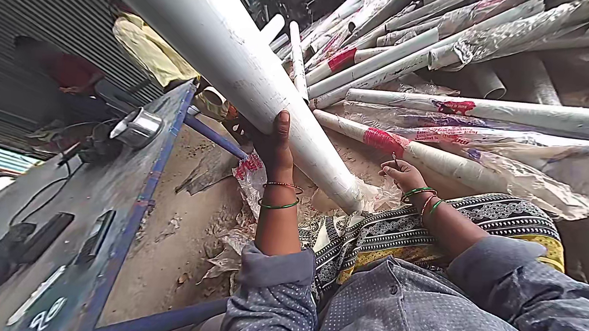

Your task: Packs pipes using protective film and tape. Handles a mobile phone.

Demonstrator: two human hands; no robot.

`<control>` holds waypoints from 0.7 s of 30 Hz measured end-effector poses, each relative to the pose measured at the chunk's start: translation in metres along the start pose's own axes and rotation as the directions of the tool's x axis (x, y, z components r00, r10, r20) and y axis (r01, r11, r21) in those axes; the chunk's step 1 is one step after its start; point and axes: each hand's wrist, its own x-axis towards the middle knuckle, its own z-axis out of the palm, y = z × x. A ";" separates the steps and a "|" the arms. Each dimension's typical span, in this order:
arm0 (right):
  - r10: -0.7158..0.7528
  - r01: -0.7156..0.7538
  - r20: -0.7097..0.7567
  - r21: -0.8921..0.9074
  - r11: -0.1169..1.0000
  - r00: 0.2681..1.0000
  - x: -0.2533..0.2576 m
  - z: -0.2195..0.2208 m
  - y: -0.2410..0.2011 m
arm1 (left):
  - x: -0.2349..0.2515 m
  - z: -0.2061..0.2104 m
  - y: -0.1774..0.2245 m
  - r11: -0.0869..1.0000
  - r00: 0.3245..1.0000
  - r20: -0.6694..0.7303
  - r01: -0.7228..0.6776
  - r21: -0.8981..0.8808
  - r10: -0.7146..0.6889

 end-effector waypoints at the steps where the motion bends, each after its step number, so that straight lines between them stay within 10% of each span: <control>1: -0.028 0.028 -0.005 -0.017 0.999 1.000 0.001 0.000 0.002 | 0.005 0.003 -0.001 0.999 0.999 -0.023 -0.027 -0.029 0.026; 12: -0.008 0.011 0.024 -0.129 0.992 1.000 -0.004 0.001 -0.004 | 0.009 0.006 -0.001 0.993 0.995 -0.051 -0.084 -0.084 0.080; 17: -0.124 0.149 0.085 -0.665 0.732 0.989 -0.006 -0.002 -0.010 | 0.007 0.008 0.002 0.991 0.995 -0.049 -0.091 -0.103 0.086; 21: -0.164 0.196 0.113 -0.691 0.696 0.980 -0.006 -0.002 -0.009 | -0.002 0.003 0.002 0.998 0.999 -0.002 -0.039 -0.055 0.039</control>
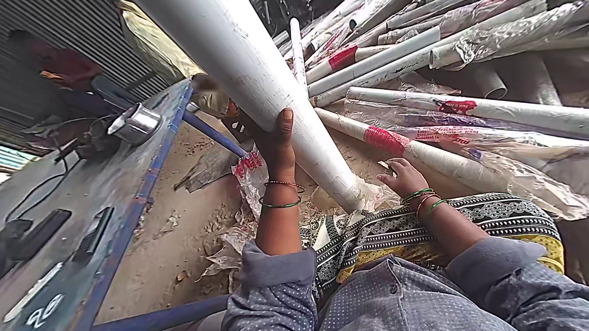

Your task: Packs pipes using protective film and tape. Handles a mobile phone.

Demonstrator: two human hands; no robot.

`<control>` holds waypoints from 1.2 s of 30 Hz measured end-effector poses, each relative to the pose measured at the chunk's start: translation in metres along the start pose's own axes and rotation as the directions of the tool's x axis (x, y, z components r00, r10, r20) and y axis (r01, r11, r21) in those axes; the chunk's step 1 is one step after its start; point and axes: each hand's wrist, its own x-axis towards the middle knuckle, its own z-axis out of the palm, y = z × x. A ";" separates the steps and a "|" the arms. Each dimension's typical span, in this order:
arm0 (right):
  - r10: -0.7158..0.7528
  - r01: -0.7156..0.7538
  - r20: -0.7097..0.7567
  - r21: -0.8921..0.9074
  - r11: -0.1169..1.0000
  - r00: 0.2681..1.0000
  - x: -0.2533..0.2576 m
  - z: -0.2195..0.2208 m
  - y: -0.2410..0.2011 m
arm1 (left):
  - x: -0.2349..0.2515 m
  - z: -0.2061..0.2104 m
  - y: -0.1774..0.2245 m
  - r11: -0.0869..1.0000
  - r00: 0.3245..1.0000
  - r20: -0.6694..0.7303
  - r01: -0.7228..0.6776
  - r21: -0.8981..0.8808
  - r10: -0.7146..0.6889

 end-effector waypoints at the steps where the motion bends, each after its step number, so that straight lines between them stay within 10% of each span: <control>1: -0.007 0.007 -0.005 0.037 0.999 1.000 0.001 0.000 0.001 | 0.000 0.000 0.000 1.000 1.000 -0.001 0.005 0.007 -0.005; 17: 0.085 -0.180 0.172 0.672 0.718 0.981 0.009 0.001 0.017 | 0.010 0.004 -0.004 0.999 0.999 -0.044 -0.028 -0.042 0.026; 36: 0.174 -0.165 0.043 0.596 0.786 0.984 0.009 0.000 0.016 | 0.010 0.004 -0.003 0.999 0.998 -0.044 -0.045 -0.007 0.045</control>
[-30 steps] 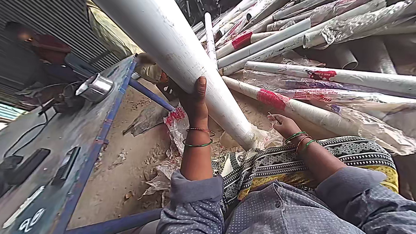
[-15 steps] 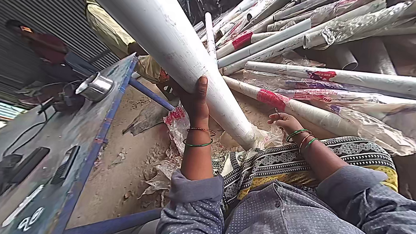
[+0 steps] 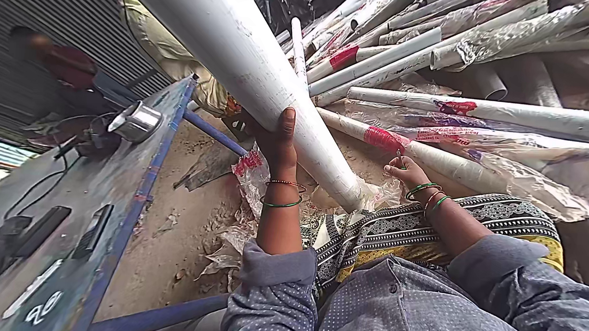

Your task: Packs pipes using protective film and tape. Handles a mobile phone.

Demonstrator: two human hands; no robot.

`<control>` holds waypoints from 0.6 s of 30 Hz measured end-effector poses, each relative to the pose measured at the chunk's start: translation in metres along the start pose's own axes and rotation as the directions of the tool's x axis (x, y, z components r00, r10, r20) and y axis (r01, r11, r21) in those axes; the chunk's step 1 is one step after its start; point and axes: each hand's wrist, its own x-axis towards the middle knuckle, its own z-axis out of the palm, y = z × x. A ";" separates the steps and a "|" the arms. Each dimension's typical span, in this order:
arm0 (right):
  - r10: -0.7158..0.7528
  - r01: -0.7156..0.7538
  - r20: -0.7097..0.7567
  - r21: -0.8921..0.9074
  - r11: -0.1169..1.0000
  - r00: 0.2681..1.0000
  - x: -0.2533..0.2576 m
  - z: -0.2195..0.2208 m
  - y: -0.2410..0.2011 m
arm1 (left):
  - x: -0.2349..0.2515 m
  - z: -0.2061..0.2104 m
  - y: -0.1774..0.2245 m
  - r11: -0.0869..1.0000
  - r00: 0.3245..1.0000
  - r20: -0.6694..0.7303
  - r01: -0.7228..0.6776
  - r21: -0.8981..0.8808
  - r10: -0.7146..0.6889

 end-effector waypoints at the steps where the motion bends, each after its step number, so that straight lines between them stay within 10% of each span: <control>1: 0.017 -0.017 -0.023 -0.025 1.000 1.000 0.001 0.000 0.001 | 0.000 0.000 0.000 1.000 1.000 0.001 0.001 0.002 -0.001; 18: -0.057 0.002 -0.189 -0.279 0.960 0.980 -0.007 0.005 -0.006 | -0.003 0.001 0.005 1.000 0.999 -0.016 0.028 0.005 -0.028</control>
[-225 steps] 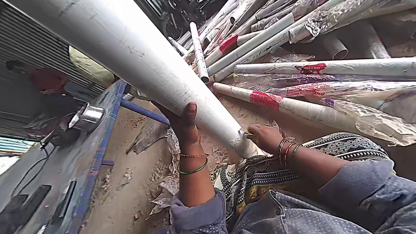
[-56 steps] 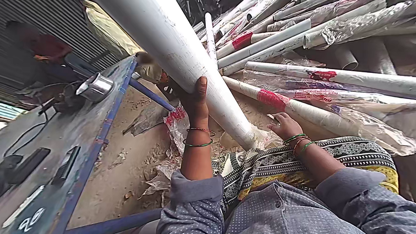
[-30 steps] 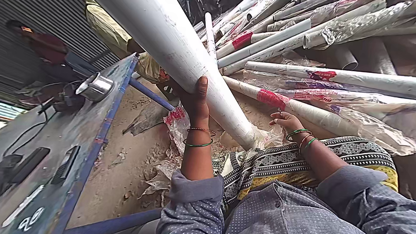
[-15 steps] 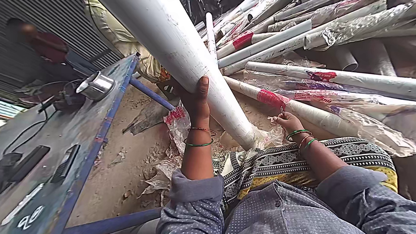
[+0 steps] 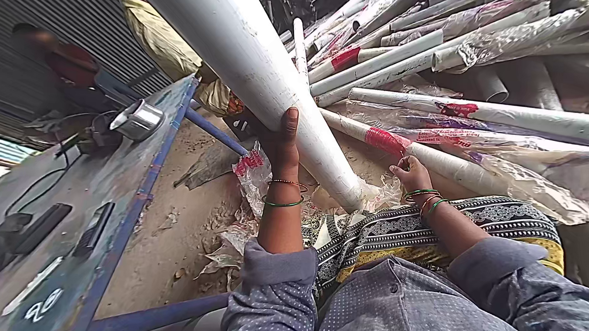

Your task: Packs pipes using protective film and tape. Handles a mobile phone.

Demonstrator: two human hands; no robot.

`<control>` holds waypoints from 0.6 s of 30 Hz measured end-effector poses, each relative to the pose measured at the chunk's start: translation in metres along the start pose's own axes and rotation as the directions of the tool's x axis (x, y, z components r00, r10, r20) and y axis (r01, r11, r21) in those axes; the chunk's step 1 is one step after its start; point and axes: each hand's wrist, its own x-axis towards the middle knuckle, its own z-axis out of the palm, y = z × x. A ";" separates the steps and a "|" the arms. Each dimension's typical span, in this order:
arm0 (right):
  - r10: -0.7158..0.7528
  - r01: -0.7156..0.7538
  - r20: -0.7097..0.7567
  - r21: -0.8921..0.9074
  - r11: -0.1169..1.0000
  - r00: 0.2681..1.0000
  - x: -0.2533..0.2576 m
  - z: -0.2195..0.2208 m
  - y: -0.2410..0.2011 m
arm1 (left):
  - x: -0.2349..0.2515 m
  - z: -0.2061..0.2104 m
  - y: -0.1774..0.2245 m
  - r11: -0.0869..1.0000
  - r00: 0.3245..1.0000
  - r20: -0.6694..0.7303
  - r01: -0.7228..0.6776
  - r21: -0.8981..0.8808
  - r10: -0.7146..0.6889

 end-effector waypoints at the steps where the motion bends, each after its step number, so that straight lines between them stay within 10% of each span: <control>1: -0.037 0.037 0.010 -0.013 0.999 0.999 -0.003 0.001 -0.002 | 0.000 0.000 0.000 1.000 1.000 -0.001 0.003 0.004 -0.003; 8: -0.673 0.674 0.034 -0.012 0.739 0.739 -0.036 0.037 -0.040 | 0.002 0.003 -0.004 1.000 0.999 -0.030 -0.009 0.013 0.009; 15: -0.806 0.802 -0.008 -0.087 0.591 0.592 -0.031 0.061 -0.056 | 0.005 0.004 -0.004 1.000 0.999 -0.034 -0.001 -0.020 0.000; 18: -0.900 0.910 0.137 -0.084 0.406 0.414 -0.043 0.062 -0.046 | 0.007 0.001 -0.008 1.000 0.999 -0.041 0.008 -0.027 -0.009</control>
